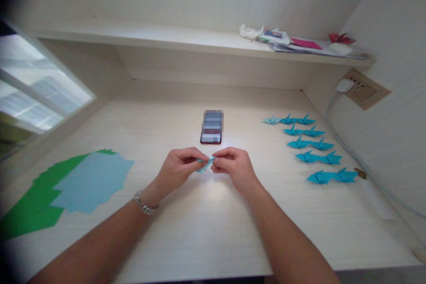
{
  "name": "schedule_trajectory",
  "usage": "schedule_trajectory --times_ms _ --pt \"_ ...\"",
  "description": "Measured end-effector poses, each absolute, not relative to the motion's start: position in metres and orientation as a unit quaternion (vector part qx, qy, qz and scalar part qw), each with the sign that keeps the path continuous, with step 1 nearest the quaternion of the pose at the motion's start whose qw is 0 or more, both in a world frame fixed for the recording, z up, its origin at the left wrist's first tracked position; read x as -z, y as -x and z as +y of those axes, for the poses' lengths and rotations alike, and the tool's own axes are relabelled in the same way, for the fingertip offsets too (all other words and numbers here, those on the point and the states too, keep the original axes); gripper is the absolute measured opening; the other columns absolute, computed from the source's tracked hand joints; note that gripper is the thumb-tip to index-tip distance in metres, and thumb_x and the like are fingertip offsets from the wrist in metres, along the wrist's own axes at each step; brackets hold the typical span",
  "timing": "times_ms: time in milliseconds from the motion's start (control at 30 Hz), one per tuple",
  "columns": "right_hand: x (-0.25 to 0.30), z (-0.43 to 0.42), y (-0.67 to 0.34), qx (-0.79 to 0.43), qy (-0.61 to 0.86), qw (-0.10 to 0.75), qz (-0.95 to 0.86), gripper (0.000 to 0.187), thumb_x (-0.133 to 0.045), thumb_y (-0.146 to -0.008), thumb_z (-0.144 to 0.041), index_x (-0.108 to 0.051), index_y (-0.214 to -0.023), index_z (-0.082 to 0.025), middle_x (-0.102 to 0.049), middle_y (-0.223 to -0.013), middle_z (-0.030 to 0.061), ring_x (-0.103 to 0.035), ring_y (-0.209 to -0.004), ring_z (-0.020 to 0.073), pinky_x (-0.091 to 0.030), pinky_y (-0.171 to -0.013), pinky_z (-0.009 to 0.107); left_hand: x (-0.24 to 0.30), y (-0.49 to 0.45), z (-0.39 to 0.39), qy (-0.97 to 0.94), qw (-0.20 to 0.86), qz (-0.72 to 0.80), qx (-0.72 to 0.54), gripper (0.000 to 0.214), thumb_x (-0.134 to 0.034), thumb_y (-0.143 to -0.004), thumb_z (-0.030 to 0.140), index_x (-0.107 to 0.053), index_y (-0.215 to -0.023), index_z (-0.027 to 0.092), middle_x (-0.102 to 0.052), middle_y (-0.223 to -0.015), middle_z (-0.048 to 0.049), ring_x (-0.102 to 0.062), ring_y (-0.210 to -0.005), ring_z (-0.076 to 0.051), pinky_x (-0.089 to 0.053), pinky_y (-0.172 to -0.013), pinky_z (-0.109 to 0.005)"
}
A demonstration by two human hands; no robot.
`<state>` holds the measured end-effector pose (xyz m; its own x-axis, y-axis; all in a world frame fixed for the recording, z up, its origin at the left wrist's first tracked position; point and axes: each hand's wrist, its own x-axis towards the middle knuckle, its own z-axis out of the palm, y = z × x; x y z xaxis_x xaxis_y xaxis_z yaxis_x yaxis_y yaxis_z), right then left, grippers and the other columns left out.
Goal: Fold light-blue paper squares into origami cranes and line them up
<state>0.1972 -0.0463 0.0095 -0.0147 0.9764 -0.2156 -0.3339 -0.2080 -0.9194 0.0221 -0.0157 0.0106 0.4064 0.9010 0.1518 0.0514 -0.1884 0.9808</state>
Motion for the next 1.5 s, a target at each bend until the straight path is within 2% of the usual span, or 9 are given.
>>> schedule_trajectory --times_ms 433,567,700,1000,1267,1500 --pt "-0.018 -0.048 -0.200 -0.641 0.476 0.504 -0.330 0.018 -0.071 -0.061 -0.019 -0.072 -0.078 -0.012 -0.071 -0.064 0.0077 -0.067 -0.057 0.0168 -0.055 -0.057 0.027 -0.015 -0.022 -0.016 -0.666 0.513 0.362 -0.403 0.008 -0.067 -0.075 0.019 -0.073 -0.076 0.014 -0.070 -0.075 -0.0066 -0.061 -0.066 -0.014 -0.048 -0.061 -0.024" --pt "-0.016 -0.047 -0.201 -0.646 0.469 0.495 -0.345 0.020 -0.071 -0.066 -0.027 -0.072 -0.080 -0.014 -0.071 -0.067 0.0069 -0.066 -0.059 0.0158 -0.054 -0.058 0.027 -0.015 -0.022 -0.017 -0.679 0.505 0.367 -0.386 0.010 -0.066 -0.076 0.019 -0.074 -0.079 0.013 -0.069 -0.076 -0.0071 -0.061 -0.067 -0.014 -0.048 -0.062 -0.024" --pt "-0.012 -0.047 -0.200 -0.616 0.491 0.468 -0.399 0.024 -0.075 -0.066 -0.036 -0.072 -0.075 -0.014 -0.067 -0.060 0.0034 -0.060 -0.053 0.0112 -0.050 -0.055 0.024 -0.011 -0.022 -0.017 -0.693 0.503 0.355 -0.374 0.011 -0.066 -0.077 0.021 -0.074 -0.080 0.014 -0.069 -0.078 -0.0077 -0.062 -0.070 -0.015 -0.049 -0.064 -0.025" --pt "-0.006 -0.045 -0.200 -0.570 0.512 0.457 -0.452 0.027 -0.075 -0.066 -0.040 -0.070 -0.073 -0.015 -0.063 -0.056 0.0007 -0.056 -0.051 0.0104 -0.047 -0.054 0.024 -0.010 -0.022 -0.012 -0.642 0.566 0.374 -0.358 0.012 -0.068 -0.072 0.020 -0.072 -0.082 0.014 -0.072 -0.076 -0.0058 -0.065 -0.068 -0.014 -0.053 -0.066 -0.025" --pt "-0.008 -0.047 -0.199 -0.559 0.516 0.438 -0.480 0.028 -0.073 -0.068 -0.039 -0.071 -0.081 -0.014 -0.065 -0.060 0.0026 -0.059 -0.054 0.0122 -0.050 -0.056 0.026 -0.008 -0.019 -0.009 -0.630 0.592 0.373 -0.337 0.016 -0.067 -0.073 0.019 -0.073 -0.086 0.013 -0.073 -0.080 -0.0080 -0.066 -0.071 -0.016 -0.054 -0.069 -0.028" --pt "-0.007 -0.046 -0.199 -0.552 0.522 0.446 -0.474 0.030 -0.073 -0.067 -0.042 -0.071 -0.079 -0.014 -0.064 -0.057 0.0019 -0.055 -0.047 0.0106 -0.047 -0.051 0.025 -0.010 -0.020 -0.008 -0.518 0.712 0.351 -0.319 0.018 -0.061 -0.076 0.017 -0.070 -0.091 0.012 -0.071 -0.080 -0.0083 -0.068 -0.070 -0.016 -0.057 -0.067 -0.030"
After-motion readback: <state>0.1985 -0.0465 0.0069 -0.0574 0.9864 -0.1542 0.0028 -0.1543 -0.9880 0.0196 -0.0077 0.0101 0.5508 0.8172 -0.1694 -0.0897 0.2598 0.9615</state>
